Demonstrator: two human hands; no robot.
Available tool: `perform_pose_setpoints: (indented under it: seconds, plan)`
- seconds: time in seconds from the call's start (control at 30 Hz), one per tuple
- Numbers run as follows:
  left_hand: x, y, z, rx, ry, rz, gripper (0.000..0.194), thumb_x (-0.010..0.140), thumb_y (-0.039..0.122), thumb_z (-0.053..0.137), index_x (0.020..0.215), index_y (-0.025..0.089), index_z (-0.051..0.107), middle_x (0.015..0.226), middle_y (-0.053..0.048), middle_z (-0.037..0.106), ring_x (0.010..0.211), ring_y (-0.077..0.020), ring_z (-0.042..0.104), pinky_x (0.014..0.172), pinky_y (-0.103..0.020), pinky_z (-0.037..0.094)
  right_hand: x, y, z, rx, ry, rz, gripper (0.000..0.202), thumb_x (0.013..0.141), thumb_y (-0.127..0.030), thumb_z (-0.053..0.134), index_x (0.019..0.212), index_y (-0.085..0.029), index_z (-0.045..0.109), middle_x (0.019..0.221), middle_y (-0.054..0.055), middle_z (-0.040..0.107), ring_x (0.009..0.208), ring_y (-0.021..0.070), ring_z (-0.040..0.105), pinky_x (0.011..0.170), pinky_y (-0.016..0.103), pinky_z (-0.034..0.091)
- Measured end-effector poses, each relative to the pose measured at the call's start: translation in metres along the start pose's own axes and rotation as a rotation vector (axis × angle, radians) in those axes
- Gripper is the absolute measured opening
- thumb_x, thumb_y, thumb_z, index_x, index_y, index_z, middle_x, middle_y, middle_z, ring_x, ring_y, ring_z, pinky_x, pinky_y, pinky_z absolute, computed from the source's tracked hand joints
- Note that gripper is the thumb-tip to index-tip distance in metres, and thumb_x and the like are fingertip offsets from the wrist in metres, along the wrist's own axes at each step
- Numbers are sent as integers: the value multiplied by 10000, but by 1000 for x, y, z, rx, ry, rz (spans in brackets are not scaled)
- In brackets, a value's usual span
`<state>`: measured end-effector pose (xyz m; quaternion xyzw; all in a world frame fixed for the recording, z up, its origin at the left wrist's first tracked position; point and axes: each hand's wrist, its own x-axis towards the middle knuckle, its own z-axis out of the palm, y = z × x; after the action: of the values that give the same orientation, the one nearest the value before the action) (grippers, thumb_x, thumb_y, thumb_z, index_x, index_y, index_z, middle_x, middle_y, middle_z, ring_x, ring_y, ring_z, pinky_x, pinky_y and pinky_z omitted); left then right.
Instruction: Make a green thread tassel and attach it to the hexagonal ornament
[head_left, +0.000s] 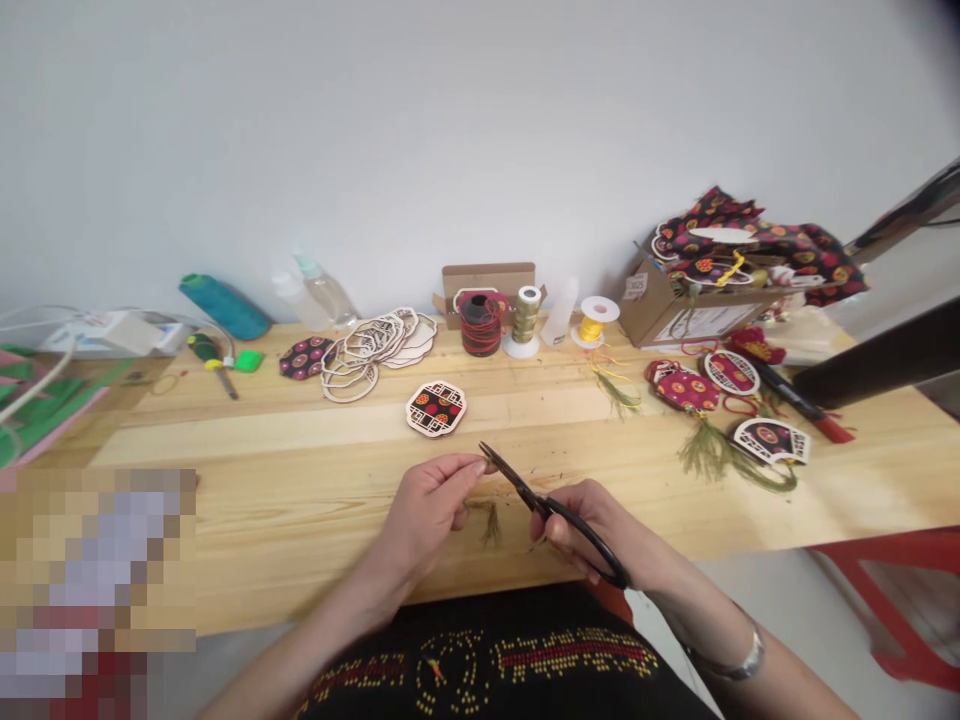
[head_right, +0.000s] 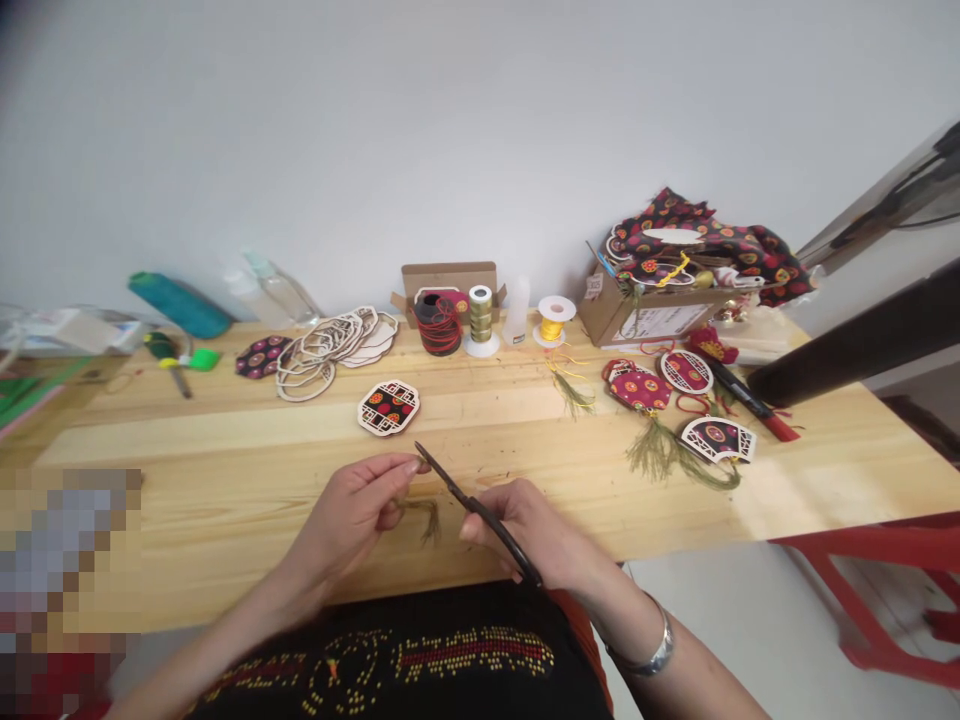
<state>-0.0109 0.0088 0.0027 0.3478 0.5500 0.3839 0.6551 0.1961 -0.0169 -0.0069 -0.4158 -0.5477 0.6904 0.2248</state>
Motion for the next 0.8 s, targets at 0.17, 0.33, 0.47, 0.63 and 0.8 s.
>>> perform_pose_setpoints:
  seconds: [0.17,0.33,0.47,0.63,0.8]
  plan:
    - [2,9,-8,-83,170,68,276,604,329,782,777,122,727,577,31,527,428,-17,312,381,-147,216,-7,-7,-4,-106,-91,57,565,714,-695,568,735,-131,590,474,-76,356,402,45,297,357,199,194]
    - [4,16,-12,-126,198,84,288,601,334,795,764,108,722,501,63,431,417,-13,302,371,-125,223,-12,-21,-4,-494,-167,223,464,585,-555,760,552,-162,516,488,-67,364,475,56,305,406,210,211]
    - [3,18,-10,-129,177,76,304,614,346,788,774,97,718,487,73,397,409,-6,276,367,-117,207,-22,-36,-3,-666,-152,207,420,598,-494,765,525,-170,508,472,-64,402,474,65,337,422,214,226]
    - [3,17,-11,-139,150,61,329,633,369,776,800,93,713,491,76,385,414,-7,283,373,-115,212,-41,-38,-23,-1012,199,169,186,761,-356,626,677,-190,630,634,12,629,554,124,528,526,243,344]
    - [1,17,-11,-126,108,60,317,667,391,750,783,98,711,505,71,385,424,-6,279,379,-114,215,-52,-13,-55,-1351,448,305,199,833,-298,491,825,-161,636,820,113,670,696,234,646,610,320,432]
